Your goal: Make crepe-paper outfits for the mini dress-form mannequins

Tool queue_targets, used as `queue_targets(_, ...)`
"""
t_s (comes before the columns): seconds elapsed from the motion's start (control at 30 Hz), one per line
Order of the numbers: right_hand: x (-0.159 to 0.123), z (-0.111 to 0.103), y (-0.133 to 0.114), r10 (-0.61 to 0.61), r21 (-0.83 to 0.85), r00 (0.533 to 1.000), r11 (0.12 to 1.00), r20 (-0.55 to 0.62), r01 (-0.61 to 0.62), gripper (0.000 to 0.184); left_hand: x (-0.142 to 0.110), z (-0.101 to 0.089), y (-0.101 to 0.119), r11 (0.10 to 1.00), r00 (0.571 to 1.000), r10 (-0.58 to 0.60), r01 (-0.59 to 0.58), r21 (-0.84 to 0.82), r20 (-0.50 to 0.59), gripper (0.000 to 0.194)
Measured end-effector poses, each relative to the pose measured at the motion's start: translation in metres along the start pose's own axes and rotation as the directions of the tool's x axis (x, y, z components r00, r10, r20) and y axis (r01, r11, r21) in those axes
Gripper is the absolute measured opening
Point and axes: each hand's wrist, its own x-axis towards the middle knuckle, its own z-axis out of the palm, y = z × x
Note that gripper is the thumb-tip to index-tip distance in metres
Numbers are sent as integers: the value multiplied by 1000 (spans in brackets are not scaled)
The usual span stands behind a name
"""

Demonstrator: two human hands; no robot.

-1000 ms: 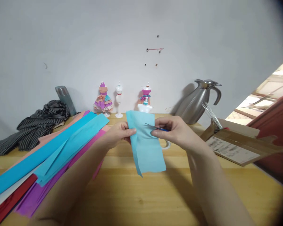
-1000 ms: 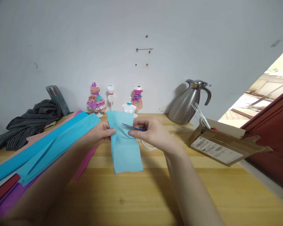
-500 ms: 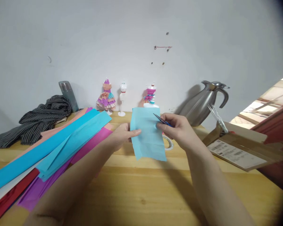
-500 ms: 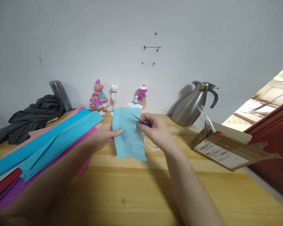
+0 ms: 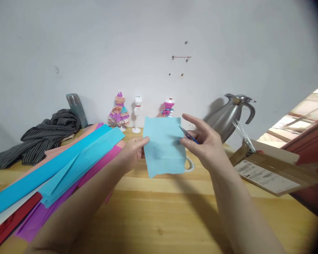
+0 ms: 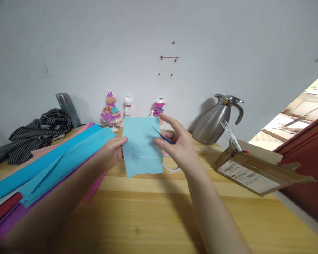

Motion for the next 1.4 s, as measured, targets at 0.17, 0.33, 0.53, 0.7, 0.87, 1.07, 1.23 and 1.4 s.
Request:
queue_targets(0.17,-5,-1,-7,-54,-129,991,989,126,71,57,-4,6,6,992,999,-22,16,-122,-48,31)
queue_targets(0.33,-6,4,-4,-59,-199,994,977,91,76,22,-9,4,12,999,998,47,-47,-3,-28,38)
queue_targets(0.53,-4,4,2,-171,-231,985,957,35,174,13,-10,0,12,874,956,262,-179,451,-129,29)
queue_targets(0.7,-6,4,-5,-300,-294,951,905,77,309,9,-11,-2,18,369,690,723,-337,866,-40,43)
queue_targets(0.87,-12,7,-15,-283,-225,945,922,163,315,8,-23,8,27,365,833,518,-421,831,195,57)
queue_targets(1.07,-14,11,-18,-187,-146,962,965,200,217,11,-21,8,23,622,965,254,-221,751,74,16)
queue_targets(1.23,-5,13,-6,8,-104,997,995,76,0,26,-18,-2,31,817,999,-17,29,576,-26,24)
queue_targets(1.4,0,15,11,148,83,935,980,321,-184,37,-9,-13,27,943,994,-109,108,314,-14,29)
